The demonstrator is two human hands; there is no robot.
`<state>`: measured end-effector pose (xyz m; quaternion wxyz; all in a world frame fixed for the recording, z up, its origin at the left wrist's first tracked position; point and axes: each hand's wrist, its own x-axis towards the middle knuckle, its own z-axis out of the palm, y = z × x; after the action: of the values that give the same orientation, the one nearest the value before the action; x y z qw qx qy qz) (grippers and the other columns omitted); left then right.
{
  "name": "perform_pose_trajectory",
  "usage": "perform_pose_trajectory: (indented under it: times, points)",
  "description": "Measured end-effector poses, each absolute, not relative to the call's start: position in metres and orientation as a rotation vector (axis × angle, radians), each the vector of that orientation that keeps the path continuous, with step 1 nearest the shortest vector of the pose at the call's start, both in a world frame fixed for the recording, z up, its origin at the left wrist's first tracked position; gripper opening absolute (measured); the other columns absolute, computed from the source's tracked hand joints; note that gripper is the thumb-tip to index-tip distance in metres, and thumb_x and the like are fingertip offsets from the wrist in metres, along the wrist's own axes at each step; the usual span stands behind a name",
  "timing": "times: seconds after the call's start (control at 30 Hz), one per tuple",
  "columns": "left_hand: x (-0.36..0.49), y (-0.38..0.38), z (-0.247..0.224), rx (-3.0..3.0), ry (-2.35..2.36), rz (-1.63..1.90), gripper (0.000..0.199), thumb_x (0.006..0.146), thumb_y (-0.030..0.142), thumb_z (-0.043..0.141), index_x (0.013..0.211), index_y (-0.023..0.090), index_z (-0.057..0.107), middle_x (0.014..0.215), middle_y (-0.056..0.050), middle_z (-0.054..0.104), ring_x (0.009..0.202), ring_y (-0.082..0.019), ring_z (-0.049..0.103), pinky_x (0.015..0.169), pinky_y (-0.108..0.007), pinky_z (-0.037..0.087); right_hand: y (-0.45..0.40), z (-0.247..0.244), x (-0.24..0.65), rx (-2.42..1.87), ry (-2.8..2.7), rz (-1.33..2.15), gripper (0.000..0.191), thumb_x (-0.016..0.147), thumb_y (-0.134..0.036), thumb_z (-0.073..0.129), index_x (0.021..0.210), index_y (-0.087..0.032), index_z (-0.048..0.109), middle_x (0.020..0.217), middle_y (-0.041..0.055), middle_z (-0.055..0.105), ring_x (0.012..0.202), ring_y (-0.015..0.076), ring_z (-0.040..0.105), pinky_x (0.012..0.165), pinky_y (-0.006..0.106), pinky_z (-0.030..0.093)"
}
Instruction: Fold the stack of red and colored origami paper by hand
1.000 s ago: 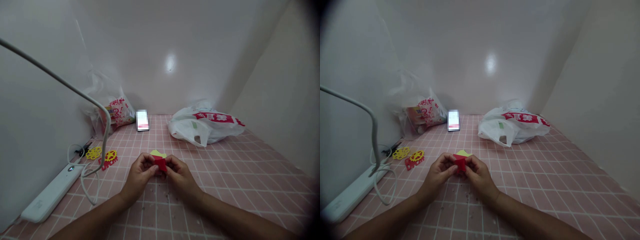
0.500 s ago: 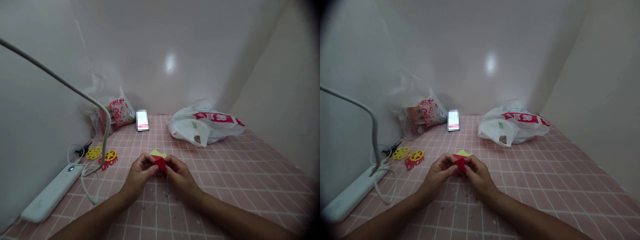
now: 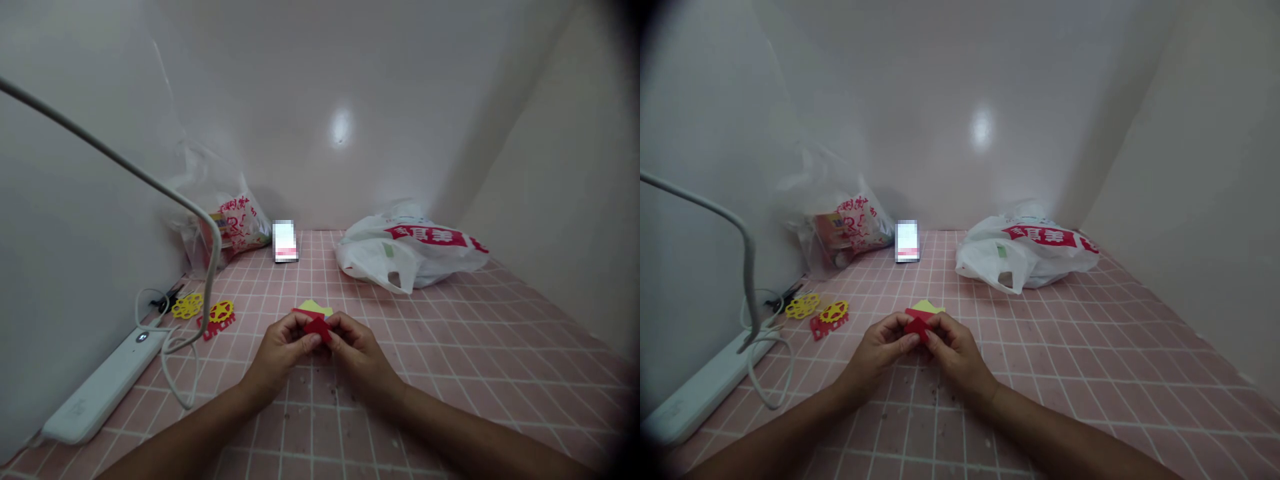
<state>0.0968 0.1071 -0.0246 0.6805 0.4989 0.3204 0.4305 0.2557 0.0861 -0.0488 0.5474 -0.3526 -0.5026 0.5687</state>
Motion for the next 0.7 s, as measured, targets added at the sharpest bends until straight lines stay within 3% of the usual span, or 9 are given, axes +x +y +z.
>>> perform_pose_trajectory:
  times: [0.2, 0.33, 0.7]
  points:
    - [0.097, 0.109, -0.027, 1.075, 0.739, 0.974, 0.020, 0.074, 0.028, 0.076, 0.082, 0.015, 0.064, 0.074, -0.001, 0.068, 0.065, -0.014, 0.064, 0.066, -0.027, 0.051, 0.083, -0.036, 0.255, -0.780, -1.155, 1.376, 0.019, 0.093, -0.039, 0.058, 0.095, -0.021, 0.058, 0.076, -0.0007, 0.061, 0.064, 0.0128, 0.057, 0.060, 0.025, 0.044]
    - [0.097, 0.110, -0.029, 1.084, 0.791, 0.975, 0.021, 0.072, 0.028, 0.078, 0.082, 0.015, 0.065, 0.079, -0.001, 0.068, 0.071, -0.014, 0.063, 0.069, -0.026, 0.049, 0.084, -0.040, 0.256, -0.788, -1.183, 1.402, 0.020, 0.085, -0.036, 0.069, 0.087, -0.019, 0.058, 0.079, -0.0008, 0.060, 0.069, 0.0122, 0.056, 0.064, 0.025, 0.043]
    - [0.093, 0.108, -0.018, 1.309, 0.876, 0.922, 0.020, 0.078, 0.031, 0.070, 0.071, 0.014, 0.061, 0.068, 0.001, 0.059, 0.063, -0.011, 0.051, 0.061, -0.022, 0.040, 0.088, -0.031, 0.263, -1.017, -1.534, 1.218, 0.022, 0.089, -0.029, 0.060, 0.071, -0.018, 0.053, 0.068, -0.0024, 0.051, 0.064, 0.0111, 0.044, 0.059, 0.024, 0.035]
